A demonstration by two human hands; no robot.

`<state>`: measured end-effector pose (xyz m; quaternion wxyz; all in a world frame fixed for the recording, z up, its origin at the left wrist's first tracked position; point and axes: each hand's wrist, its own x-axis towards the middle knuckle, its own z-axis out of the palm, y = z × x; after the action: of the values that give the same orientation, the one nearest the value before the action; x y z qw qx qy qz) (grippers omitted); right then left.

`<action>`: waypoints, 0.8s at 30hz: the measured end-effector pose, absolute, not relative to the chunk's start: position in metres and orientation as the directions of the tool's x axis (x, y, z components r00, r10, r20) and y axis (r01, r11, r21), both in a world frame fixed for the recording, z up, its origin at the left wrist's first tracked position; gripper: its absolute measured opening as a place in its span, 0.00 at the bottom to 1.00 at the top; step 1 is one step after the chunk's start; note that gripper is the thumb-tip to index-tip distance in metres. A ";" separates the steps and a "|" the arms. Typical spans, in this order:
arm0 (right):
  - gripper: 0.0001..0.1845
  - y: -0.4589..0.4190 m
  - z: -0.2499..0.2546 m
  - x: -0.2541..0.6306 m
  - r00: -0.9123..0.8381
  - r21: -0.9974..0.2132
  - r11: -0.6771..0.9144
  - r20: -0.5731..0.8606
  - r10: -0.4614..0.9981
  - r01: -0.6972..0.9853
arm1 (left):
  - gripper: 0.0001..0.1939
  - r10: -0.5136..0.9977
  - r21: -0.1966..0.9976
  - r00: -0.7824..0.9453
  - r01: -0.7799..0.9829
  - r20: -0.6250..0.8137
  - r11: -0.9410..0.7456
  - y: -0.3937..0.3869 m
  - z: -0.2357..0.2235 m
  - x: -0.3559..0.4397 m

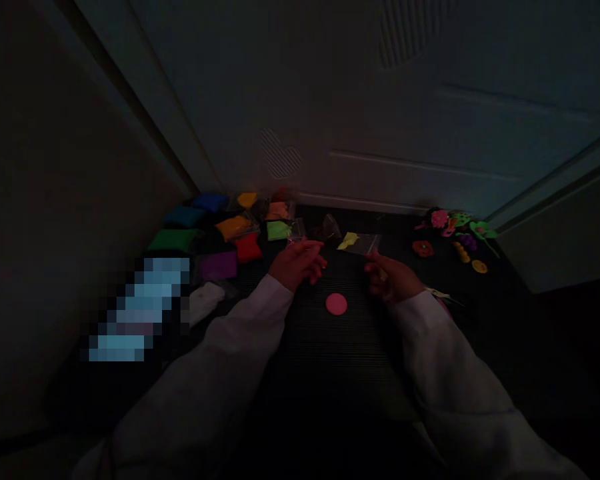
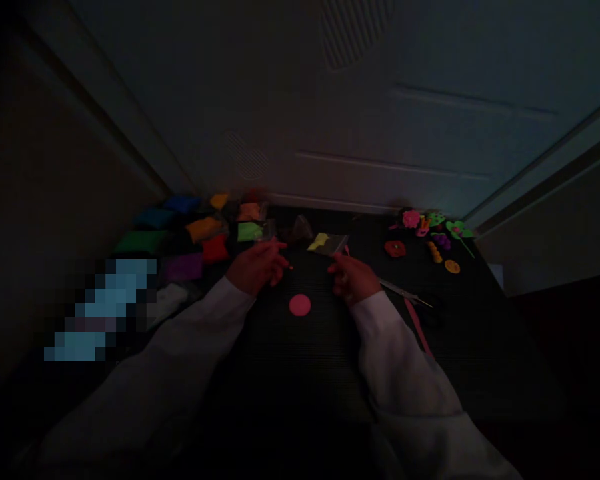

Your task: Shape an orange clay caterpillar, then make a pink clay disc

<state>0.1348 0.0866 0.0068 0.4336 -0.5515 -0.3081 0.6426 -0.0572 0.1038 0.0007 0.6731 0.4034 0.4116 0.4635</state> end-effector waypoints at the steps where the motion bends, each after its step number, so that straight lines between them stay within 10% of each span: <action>1: 0.19 0.086 0.008 0.133 -0.045 -0.859 -0.456 -0.459 0.887 -0.232 | 0.16 0.955 0.924 0.235 -0.290 -0.183 0.248 0.104 0.000 -0.057; 17: 0.13 0.068 0.028 0.117 -0.229 -0.798 -0.291 -0.196 0.953 -0.527 | 0.14 0.917 0.913 0.351 -0.278 -0.191 0.297 0.097 0.001 -0.052; 24: 0.17 0.068 0.010 0.106 -0.094 -0.929 -0.154 -0.130 0.987 -0.337 | 0.13 0.855 0.857 0.454 -0.307 -0.250 0.414 0.094 0.001 -0.050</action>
<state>0.1059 0.0680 0.0104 0.5241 -0.4224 -0.3849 0.6314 -0.0505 0.0941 0.0007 0.7613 0.3837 0.3569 0.3817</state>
